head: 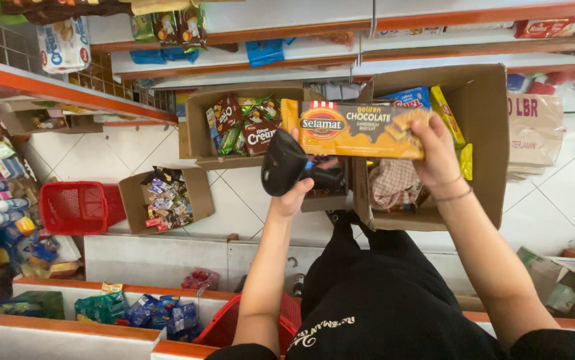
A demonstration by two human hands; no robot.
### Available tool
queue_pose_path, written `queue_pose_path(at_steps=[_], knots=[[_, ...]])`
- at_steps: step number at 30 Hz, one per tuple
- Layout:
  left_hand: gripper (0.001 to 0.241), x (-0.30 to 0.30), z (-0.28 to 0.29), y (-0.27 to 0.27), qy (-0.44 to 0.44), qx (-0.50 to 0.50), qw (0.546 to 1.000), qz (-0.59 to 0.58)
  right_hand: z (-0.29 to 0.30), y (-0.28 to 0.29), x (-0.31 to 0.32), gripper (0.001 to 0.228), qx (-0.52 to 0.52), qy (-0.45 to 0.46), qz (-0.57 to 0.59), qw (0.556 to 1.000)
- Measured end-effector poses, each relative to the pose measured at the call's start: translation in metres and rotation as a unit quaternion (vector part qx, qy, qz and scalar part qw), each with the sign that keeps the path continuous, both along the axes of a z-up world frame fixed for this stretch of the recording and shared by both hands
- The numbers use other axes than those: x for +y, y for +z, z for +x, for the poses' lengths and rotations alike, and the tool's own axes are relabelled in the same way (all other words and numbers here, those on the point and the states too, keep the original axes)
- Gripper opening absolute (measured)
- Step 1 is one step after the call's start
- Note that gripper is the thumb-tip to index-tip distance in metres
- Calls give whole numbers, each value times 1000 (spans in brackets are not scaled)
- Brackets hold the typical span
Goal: The person uses a handheld scanner to scan barcodes on various snack packages and then places them into a cardboard box or onto shelves in a store environment.
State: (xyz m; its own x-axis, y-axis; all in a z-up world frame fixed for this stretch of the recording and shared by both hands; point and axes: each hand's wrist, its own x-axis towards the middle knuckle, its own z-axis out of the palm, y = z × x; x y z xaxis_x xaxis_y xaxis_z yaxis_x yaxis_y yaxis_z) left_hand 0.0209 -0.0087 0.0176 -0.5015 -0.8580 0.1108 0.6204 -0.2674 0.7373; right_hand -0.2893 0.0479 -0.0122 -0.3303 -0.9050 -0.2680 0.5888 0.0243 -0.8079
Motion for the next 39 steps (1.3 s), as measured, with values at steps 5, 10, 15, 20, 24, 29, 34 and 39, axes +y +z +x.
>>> queue_pose_path(at_steps=[5,10,15,20,24,29,34,39], knots=[[93,-4,8,5,-37,55,998,22,-30,35,-66,32,-97,90,93,987],[79,-3,6,-1,-20,13,1000,-13,-38,48,-104,34,-14,192,13,981],[81,-13,17,14,-29,-52,998,8,-46,53,-138,34,57,259,8,964],[72,-12,-13,14,55,-57,997,-15,-11,89,-159,62,-190,191,13,963],[71,-25,-48,17,175,-24,984,9,57,92,-123,78,-30,224,-80,971],[80,-69,-70,46,234,-133,955,-126,103,73,-138,69,129,141,-78,979],[89,-111,-80,55,230,-148,954,-126,95,71,-180,65,92,124,-117,981],[77,-143,-85,26,259,-190,936,-143,98,59,-222,60,107,100,-130,981]])
